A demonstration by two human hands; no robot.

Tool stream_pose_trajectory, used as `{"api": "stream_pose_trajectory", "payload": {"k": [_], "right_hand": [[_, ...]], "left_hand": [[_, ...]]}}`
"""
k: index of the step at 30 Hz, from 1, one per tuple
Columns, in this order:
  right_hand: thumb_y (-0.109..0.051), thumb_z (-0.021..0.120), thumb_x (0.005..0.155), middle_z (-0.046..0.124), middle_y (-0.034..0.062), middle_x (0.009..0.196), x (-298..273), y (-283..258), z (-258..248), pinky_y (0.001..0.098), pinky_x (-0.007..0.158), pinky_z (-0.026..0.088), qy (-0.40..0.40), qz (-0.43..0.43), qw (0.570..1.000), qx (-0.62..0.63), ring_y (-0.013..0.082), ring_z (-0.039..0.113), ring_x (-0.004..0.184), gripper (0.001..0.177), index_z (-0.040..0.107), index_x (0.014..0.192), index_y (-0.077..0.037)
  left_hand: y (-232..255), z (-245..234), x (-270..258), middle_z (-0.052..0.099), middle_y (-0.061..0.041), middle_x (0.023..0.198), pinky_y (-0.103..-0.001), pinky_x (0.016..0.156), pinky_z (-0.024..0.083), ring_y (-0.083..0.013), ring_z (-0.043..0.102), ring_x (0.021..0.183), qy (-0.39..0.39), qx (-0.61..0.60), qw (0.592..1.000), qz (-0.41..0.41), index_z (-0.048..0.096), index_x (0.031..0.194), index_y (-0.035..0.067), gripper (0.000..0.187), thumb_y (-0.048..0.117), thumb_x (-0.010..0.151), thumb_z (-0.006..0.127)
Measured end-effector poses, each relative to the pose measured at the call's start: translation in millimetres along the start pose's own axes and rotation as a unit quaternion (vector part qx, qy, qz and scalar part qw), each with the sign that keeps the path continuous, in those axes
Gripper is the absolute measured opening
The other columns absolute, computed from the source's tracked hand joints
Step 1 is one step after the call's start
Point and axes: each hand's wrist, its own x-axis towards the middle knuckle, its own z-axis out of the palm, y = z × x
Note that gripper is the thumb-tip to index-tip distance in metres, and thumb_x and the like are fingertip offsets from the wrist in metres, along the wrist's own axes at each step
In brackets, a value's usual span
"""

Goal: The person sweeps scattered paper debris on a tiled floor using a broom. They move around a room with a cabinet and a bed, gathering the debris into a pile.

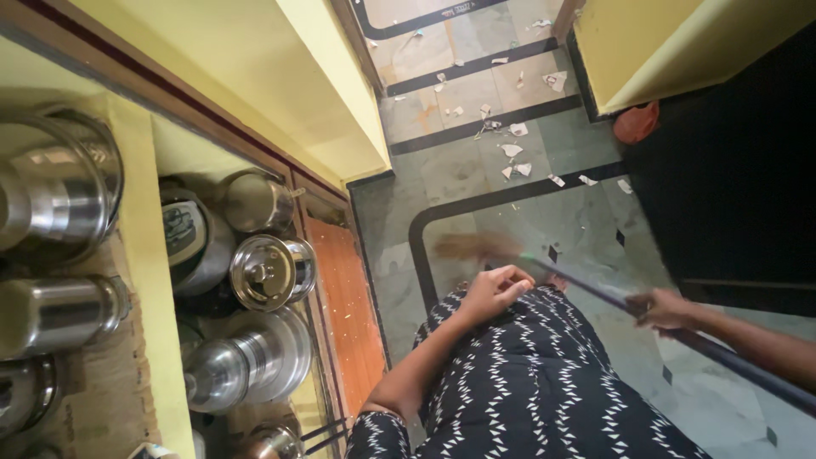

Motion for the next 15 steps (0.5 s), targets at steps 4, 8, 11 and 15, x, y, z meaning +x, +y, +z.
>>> {"api": "stream_pose_trajectory", "payload": {"k": [4,8,11,15], "right_hand": [[-0.021,0.078,0.087,0.076,0.0120,0.109,16,-12,-7,0.0318,0.056,0.062,0.081,-0.012,0.988,-0.134,0.0183,0.072,0.064,0.076,0.045,0.155,-0.025],[-0.026,0.078,0.088,0.078,0.0161,0.103,26,-34,3,0.0334,0.064,0.062,0.126,-0.034,0.979,-0.157,0.0196,0.075,0.069,0.078,0.043,0.158,-0.029],[-0.027,0.081,0.084,0.078,0.0143,0.102,23,-41,13,0.0342,0.068,0.060,0.158,-0.107,0.967,-0.166,0.0178,0.073,0.071,0.082,0.041,0.156,-0.032],[-0.025,0.078,0.084,0.079,0.0123,0.098,9,-38,31,0.0329,0.063,0.064,0.104,-0.093,0.985,-0.102,0.0194,0.075,0.061,0.084,0.037,0.157,-0.036]], "left_hand": [[-1,-4,-1,0.077,-0.006,0.096,-0.028,0.079,0.057,-0.0123,0.073,0.086,0.018,-0.027,0.999,-0.012,0.074,0.109,0.005,0.028,0.029,0.097,0.064],[-2,-8,-1,0.077,-0.005,0.095,-0.028,0.078,0.057,-0.0122,0.073,0.084,0.049,-0.049,0.997,-0.015,0.074,0.108,0.004,0.025,0.025,0.098,0.065],[-2,-10,-1,0.077,-0.006,0.094,-0.027,0.077,0.057,-0.0114,0.073,0.083,0.060,-0.058,0.996,-0.014,0.074,0.107,0.003,0.022,0.023,0.098,0.066],[0,-10,-4,0.078,-0.005,0.095,-0.026,0.077,0.057,-0.0108,0.073,0.082,0.054,-0.035,0.998,-0.005,0.074,0.108,0.004,0.023,0.022,0.097,0.065]]}}
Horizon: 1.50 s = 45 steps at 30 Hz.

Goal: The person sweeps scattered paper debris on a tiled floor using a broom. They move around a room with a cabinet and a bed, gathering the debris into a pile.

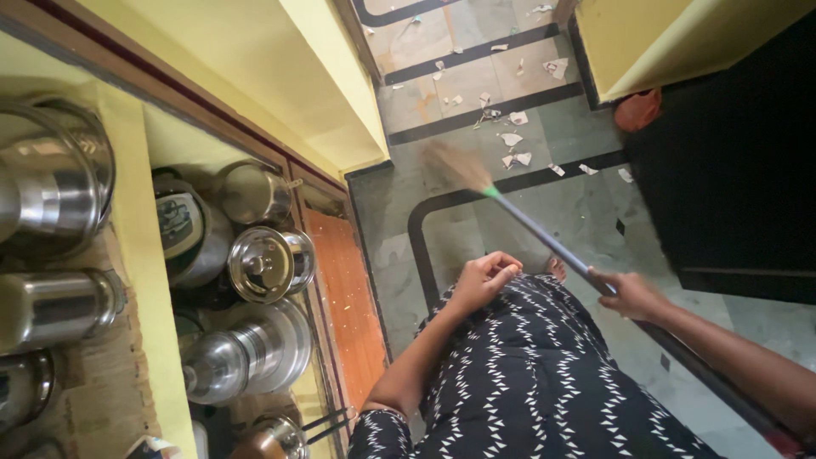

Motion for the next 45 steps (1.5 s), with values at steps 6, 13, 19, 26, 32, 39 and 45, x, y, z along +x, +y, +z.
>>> {"api": "stream_pose_trajectory", "payload": {"k": [6,13,19,26,32,39,45], "right_hand": [[-0.021,0.078,0.085,0.081,0.0162,0.094,-11,5,22,0.0367,0.059,0.063,-0.081,0.024,0.996,0.043,0.0193,0.071,0.058,0.081,0.041,0.156,-0.032],[-0.019,0.079,0.082,0.078,0.0127,0.092,-5,-2,18,0.0338,0.057,0.060,0.002,0.008,0.997,0.078,0.0179,0.071,0.056,0.075,0.050,0.151,-0.027],[-0.020,0.081,0.079,0.075,0.0148,0.084,-9,-23,25,0.0327,0.050,0.051,-0.014,0.041,0.935,0.352,0.0190,0.064,0.056,0.082,0.047,0.153,-0.030],[-0.021,0.083,0.076,0.074,0.0099,0.082,-16,-20,39,0.0309,0.052,0.052,0.037,0.000,0.960,0.276,0.0166,0.064,0.059,0.087,0.046,0.153,-0.032],[-0.019,0.083,0.073,0.070,0.0126,0.082,-45,-27,48,0.0336,0.050,0.053,0.088,0.010,0.915,0.395,0.0164,0.063,0.056,0.088,0.048,0.153,-0.026],[-0.020,0.091,0.071,0.071,0.0100,0.080,-89,-17,51,0.0336,0.052,0.051,0.115,0.124,0.902,0.397,0.0195,0.064,0.053,0.098,0.040,0.156,-0.024],[-0.010,0.081,0.074,0.061,0.0152,0.073,-131,6,112,0.0330,0.048,0.046,0.198,0.112,0.783,0.579,0.0194,0.057,0.052,0.085,0.049,0.153,-0.007]], "left_hand": [[3,1,0,0.077,-0.005,0.094,-0.026,0.077,0.056,-0.0098,0.071,0.082,-0.002,-0.012,1.000,0.005,0.074,0.108,0.003,0.022,0.022,0.099,0.066],[-3,-4,5,0.077,-0.003,0.094,-0.025,0.077,0.056,-0.0084,0.071,0.083,0.006,-0.026,1.000,0.003,0.074,0.107,0.004,0.021,0.021,0.098,0.065],[-3,-2,9,0.076,-0.003,0.091,-0.025,0.074,0.055,-0.0079,0.069,0.080,-0.014,-0.021,0.999,-0.021,0.074,0.106,0.004,0.021,0.021,0.098,0.066],[-5,-5,15,0.075,-0.004,0.090,-0.026,0.073,0.053,-0.0092,0.067,0.078,-0.046,-0.002,0.998,-0.038,0.075,0.107,0.004,0.021,0.021,0.098,0.065],[-9,-2,22,0.076,-0.004,0.094,-0.026,0.077,0.056,-0.0093,0.071,0.084,-0.062,-0.017,0.998,-0.002,0.074,0.107,0.004,0.021,0.021,0.098,0.065],[-2,21,41,0.077,-0.005,0.092,-0.027,0.075,0.056,-0.0108,0.070,0.079,-0.125,0.010,0.992,0.003,0.074,0.109,0.005,0.022,0.023,0.099,0.065],[3,39,50,0.077,-0.007,0.091,-0.029,0.076,0.057,-0.0149,0.072,0.078,-0.191,0.046,0.980,0.028,0.075,0.108,0.007,0.021,0.024,0.099,0.067]]}}
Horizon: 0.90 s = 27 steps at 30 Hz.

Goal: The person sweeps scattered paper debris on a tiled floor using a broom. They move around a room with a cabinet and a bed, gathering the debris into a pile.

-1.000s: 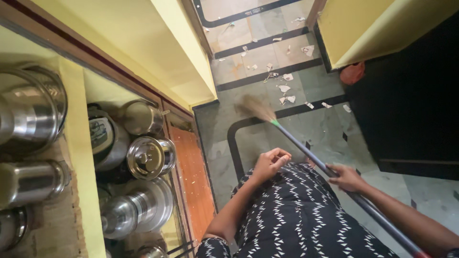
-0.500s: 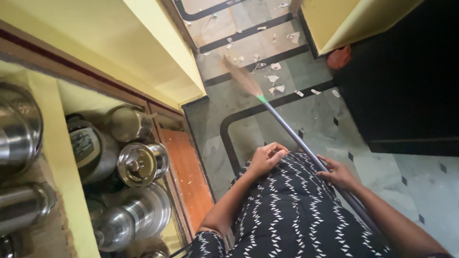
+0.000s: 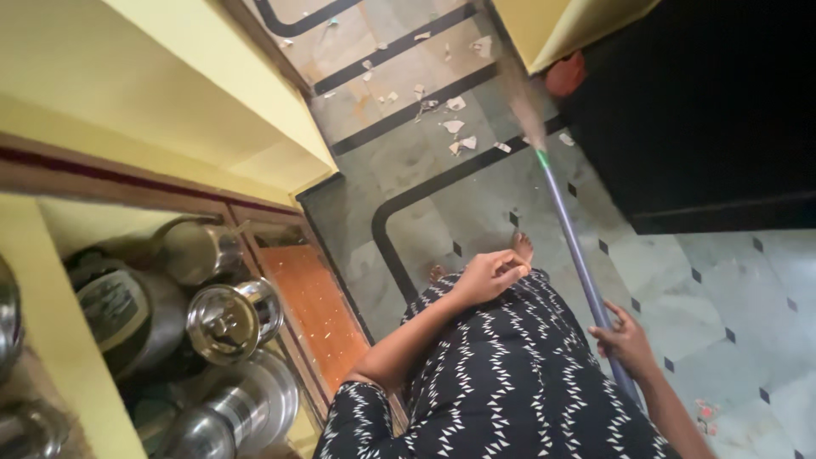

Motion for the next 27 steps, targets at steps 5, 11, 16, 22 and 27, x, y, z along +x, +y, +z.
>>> {"api": "stream_pose_trajectory", "payload": {"k": [5,11,16,22,27], "right_hand": [[-0.007,0.074,0.082,0.065,0.0098,0.079,-25,35,-18,0.0308,0.049,0.048,0.061,0.041,0.992,0.104,0.0152,0.058,0.056,0.071,0.049,0.148,-0.003],[-0.015,0.071,0.089,0.064,0.0087,0.083,-50,63,-24,0.0252,0.052,0.048,0.065,0.047,0.977,0.196,0.0110,0.059,0.060,0.050,0.058,0.134,0.001],[-0.032,0.061,0.104,0.060,0.0058,0.076,-29,89,-19,0.0212,0.052,0.041,0.063,0.037,0.985,0.155,0.0077,0.054,0.059,0.034,0.065,0.112,0.001],[-0.022,0.065,0.097,0.061,0.0015,0.074,48,96,-2,0.0195,0.048,0.040,-0.020,0.076,0.970,0.229,0.0049,0.051,0.054,0.020,0.061,0.106,-0.005],[-0.008,0.074,0.085,0.061,0.0030,0.073,117,71,21,0.0214,0.048,0.046,-0.032,0.058,0.969,0.240,0.0076,0.056,0.054,0.045,0.058,0.127,0.001]], "left_hand": [[5,13,13,0.077,-0.009,0.094,-0.030,0.080,0.058,-0.0176,0.075,0.084,-0.057,-0.022,0.998,0.016,0.073,0.110,0.007,0.021,0.024,0.098,0.068],[8,22,20,0.076,-0.010,0.098,-0.032,0.080,0.058,-0.0210,0.076,0.087,-0.065,-0.002,0.995,0.073,0.074,0.110,0.008,0.020,0.024,0.098,0.067],[10,16,21,0.076,-0.009,0.100,-0.033,0.081,0.057,-0.0215,0.073,0.090,-0.053,0.033,0.995,0.072,0.075,0.107,0.008,0.018,0.022,0.098,0.068],[14,3,5,0.076,-0.005,0.100,-0.027,0.081,0.056,-0.0122,0.071,0.088,-0.047,-0.022,0.998,0.029,0.072,0.108,0.005,0.016,0.016,0.099,0.066],[20,-2,-1,0.076,-0.005,0.098,-0.025,0.078,0.054,-0.0093,0.069,0.086,-0.023,-0.036,0.999,0.010,0.072,0.109,0.004,0.015,0.013,0.099,0.065]]}}
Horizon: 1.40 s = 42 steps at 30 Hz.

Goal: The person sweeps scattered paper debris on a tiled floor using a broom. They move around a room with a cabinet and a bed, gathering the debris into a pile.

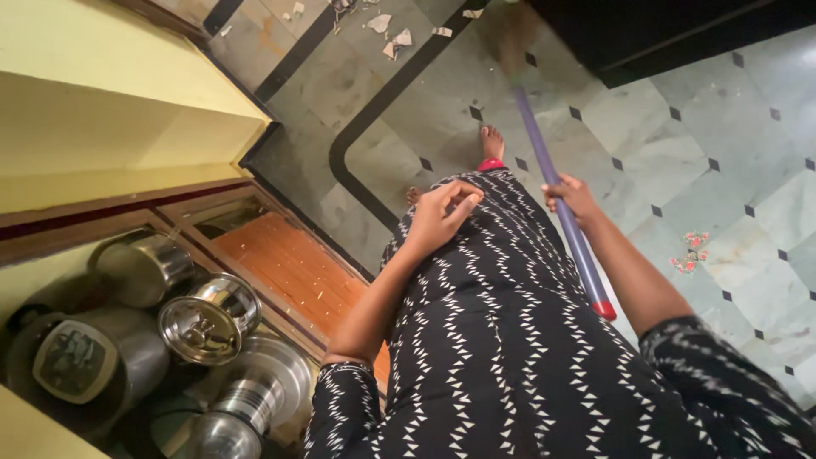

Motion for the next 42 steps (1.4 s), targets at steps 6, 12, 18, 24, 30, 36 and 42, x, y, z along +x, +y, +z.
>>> {"api": "stream_pose_trajectory", "payload": {"k": [6,12,18,24,30,36,42], "right_hand": [[-0.007,0.078,0.081,0.065,0.0063,0.071,19,-21,10,0.0243,0.045,0.048,-0.008,-0.005,0.993,-0.117,0.0104,0.059,0.052,0.078,0.044,0.150,0.002],[-0.006,0.078,0.080,0.065,0.0087,0.066,-20,-37,3,0.0268,0.042,0.046,-0.012,-0.044,0.981,-0.190,0.0117,0.058,0.048,0.082,0.043,0.154,0.001],[-0.007,0.076,0.081,0.065,0.0057,0.068,3,-71,1,0.0250,0.044,0.047,0.044,-0.066,0.984,-0.160,0.0100,0.058,0.049,0.066,0.055,0.143,-0.003],[-0.007,0.074,0.087,0.066,0.0054,0.074,81,-100,30,0.0218,0.049,0.051,0.009,-0.046,0.990,-0.130,0.0087,0.060,0.054,0.029,0.069,0.115,0.000],[-0.005,0.077,0.082,0.068,0.0044,0.078,112,-69,93,0.0223,0.048,0.050,-0.062,-0.056,0.983,-0.165,0.0084,0.061,0.052,0.047,0.066,0.127,0.001],[-0.009,0.079,0.083,0.069,0.0056,0.075,107,-75,103,0.0224,0.046,0.048,-0.082,-0.058,0.983,-0.152,0.0086,0.061,0.051,0.064,0.059,0.143,-0.001],[-0.020,0.080,0.082,0.068,0.0141,0.071,38,-86,55,0.0313,0.051,0.050,-0.024,-0.121,0.913,-0.389,0.0165,0.062,0.052,0.082,0.046,0.154,-0.003]], "left_hand": [[2,-3,-6,0.075,-0.004,0.097,-0.025,0.077,0.054,-0.0089,0.070,0.086,0.022,0.013,1.000,-0.011,0.073,0.109,0.005,0.016,0.014,0.099,0.066],[1,-11,-8,0.076,-0.006,0.100,-0.026,0.083,0.055,-0.0116,0.070,0.090,0.044,-0.015,0.999,-0.007,0.072,0.110,0.004,0.016,0.015,0.101,0.064],[0,-9,-1,0.075,-0.007,0.105,-0.028,0.085,0.057,-0.0131,0.072,0.092,0.051,0.002,0.998,0.020,0.072,0.109,0.002,0.017,0.014,0.099,0.065],[8,-8,-3,0.075,-0.007,0.102,-0.028,0.083,0.058,-0.0130,0.072,0.089,0.045,0.010,0.999,-0.003,0.072,0.107,0.002,0.015,0.013,0.099,0.065],[7,-9,-6,0.076,-0.005,0.100,-0.026,0.080,0.055,-0.0112,0.072,0.089,0.088,0.014,0.996,-0.002,0.073,0.107,0.003,0.015,0.013,0.098,0.066],[5,-9,-7,0.076,-0.004,0.097,-0.025,0.078,0.056,-0.0106,0.071,0.087,0.096,0.000,0.995,-0.024,0.073,0.108,0.004,0.015,0.015,0.099,0.066],[-4,-4,-3,0.076,-0.004,0.101,-0.026,0.080,0.056,-0.0109,0.071,0.089,0.076,-0.003,0.997,0.006,0.072,0.109,0.005,0.016,0.015,0.100,0.066]]}}
